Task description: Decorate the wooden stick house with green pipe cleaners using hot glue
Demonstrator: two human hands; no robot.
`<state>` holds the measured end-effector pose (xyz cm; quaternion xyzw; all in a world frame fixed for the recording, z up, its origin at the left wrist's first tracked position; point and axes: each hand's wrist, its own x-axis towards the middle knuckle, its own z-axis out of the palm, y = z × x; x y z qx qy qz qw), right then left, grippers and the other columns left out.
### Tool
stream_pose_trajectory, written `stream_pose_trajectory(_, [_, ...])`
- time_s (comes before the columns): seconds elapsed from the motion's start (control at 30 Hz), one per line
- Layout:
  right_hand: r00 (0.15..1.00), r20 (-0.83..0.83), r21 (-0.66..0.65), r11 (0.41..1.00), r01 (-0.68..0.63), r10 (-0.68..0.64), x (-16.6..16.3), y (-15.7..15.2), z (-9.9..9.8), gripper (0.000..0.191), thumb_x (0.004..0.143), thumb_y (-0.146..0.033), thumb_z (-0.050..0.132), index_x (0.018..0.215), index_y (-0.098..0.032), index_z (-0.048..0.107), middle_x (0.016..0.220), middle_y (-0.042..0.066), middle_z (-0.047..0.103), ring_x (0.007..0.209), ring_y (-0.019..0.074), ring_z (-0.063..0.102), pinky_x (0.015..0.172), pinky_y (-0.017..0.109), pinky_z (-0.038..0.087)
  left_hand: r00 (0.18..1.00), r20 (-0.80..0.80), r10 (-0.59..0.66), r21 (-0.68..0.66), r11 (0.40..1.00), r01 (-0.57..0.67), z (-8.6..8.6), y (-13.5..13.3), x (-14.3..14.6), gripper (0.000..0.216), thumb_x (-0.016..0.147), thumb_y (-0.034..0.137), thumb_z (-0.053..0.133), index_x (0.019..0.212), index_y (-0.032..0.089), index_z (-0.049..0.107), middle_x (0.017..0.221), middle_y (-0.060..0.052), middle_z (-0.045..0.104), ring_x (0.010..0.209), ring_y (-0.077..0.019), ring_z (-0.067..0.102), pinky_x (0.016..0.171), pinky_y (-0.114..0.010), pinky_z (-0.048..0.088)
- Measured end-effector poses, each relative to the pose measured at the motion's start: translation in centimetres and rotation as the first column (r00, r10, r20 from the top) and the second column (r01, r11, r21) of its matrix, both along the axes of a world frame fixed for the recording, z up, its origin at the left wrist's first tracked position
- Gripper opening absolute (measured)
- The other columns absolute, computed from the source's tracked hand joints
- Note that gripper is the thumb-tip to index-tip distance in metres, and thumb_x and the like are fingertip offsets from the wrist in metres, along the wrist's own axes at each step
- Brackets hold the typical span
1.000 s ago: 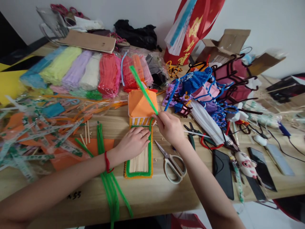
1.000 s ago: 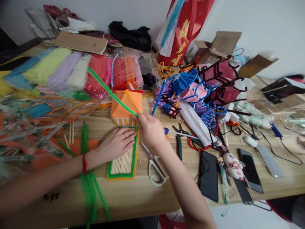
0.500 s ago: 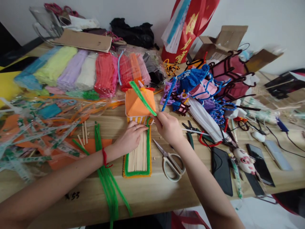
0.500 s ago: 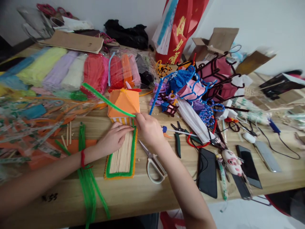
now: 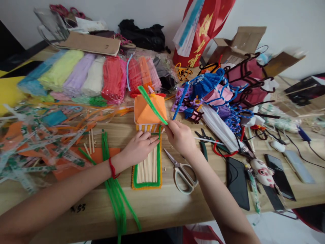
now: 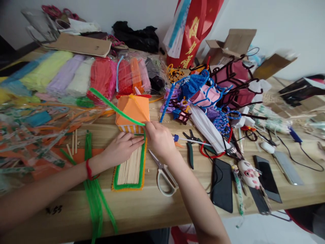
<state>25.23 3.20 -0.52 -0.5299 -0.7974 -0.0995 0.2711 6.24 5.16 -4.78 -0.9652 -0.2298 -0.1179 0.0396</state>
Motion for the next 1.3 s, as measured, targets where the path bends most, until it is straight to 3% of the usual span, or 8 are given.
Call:
stream_pose_trajectory(0.13, [1.000,-0.007,-0.011,1.000,0.005,-0.005,0.0,-0.1,0.0,0.019,0.094,-0.022,0.041,0.080,-0.018,0.054,0.068,0.003,0.056,0.059,0.0144,0.049,0.055,0.025,0.030,0.999,-0.036,0.008,0.002,1.000,-0.008,0.5,-0.1,0.2,0.032,0.088,0.012,0.046,0.114,0.016,0.063,0.116,-0.007,0.065,0.094,-0.0234,0.049,0.077,-0.038,0.037])
stream_pose_trajectory(0.4, [0.999,-0.018,-0.060,0.998,0.027,-0.028,-0.2,-0.4,0.1,0.028,0.095,-0.025,0.040,0.070,-0.019,0.050,0.062,0.001,0.053,0.054,0.0132,0.045,0.052,0.025,0.026,1.000,-0.006,0.024,-0.137,0.990,-0.025,0.5,0.2,0.1,0.036,0.086,0.010,0.046,0.117,0.019,0.062,0.121,-0.004,0.063,0.096,-0.0225,0.047,0.081,-0.037,0.035])
stream_pose_trajectory(0.6, [0.980,-0.192,-0.115,0.993,0.028,-0.050,-0.3,-0.9,0.1,0.020,0.093,-0.028,0.043,0.086,-0.017,0.058,0.069,0.003,0.060,0.055,0.0126,0.052,0.054,0.023,0.032,1.000,-0.010,0.028,-0.178,0.984,-0.029,0.4,0.2,0.1,0.040,0.083,0.007,0.049,0.118,0.020,0.061,0.122,-0.005,0.063,0.100,-0.0228,0.045,0.083,-0.038,0.034])
stream_pose_trajectory(0.8, [0.976,-0.192,-0.134,0.988,0.078,-0.103,-0.3,-1.9,0.4,0.021,0.092,-0.028,0.044,0.090,-0.016,0.061,0.066,0.002,0.062,0.055,0.0133,0.055,0.053,0.023,0.034,0.997,0.044,0.061,-0.292,0.955,-0.046,0.3,0.4,0.0,0.044,0.081,0.004,0.045,0.117,0.022,0.063,0.122,-0.001,0.063,0.100,-0.0226,0.043,0.084,-0.040,0.035])
stream_pose_trajectory(1.3, [0.977,-0.163,-0.127,0.985,0.113,-0.134,-0.6,-2.6,-0.2,0.019,0.090,-0.026,0.045,0.090,-0.016,0.061,0.066,0.001,0.061,0.049,0.0119,0.049,0.052,0.024,0.032,0.997,0.038,0.072,-0.298,0.953,-0.057,0.4,0.5,0.3,0.041,0.080,0.007,0.047,0.114,0.022,0.065,0.123,-0.003,0.062,0.102,-0.0233,0.042,0.085,-0.040,0.034])
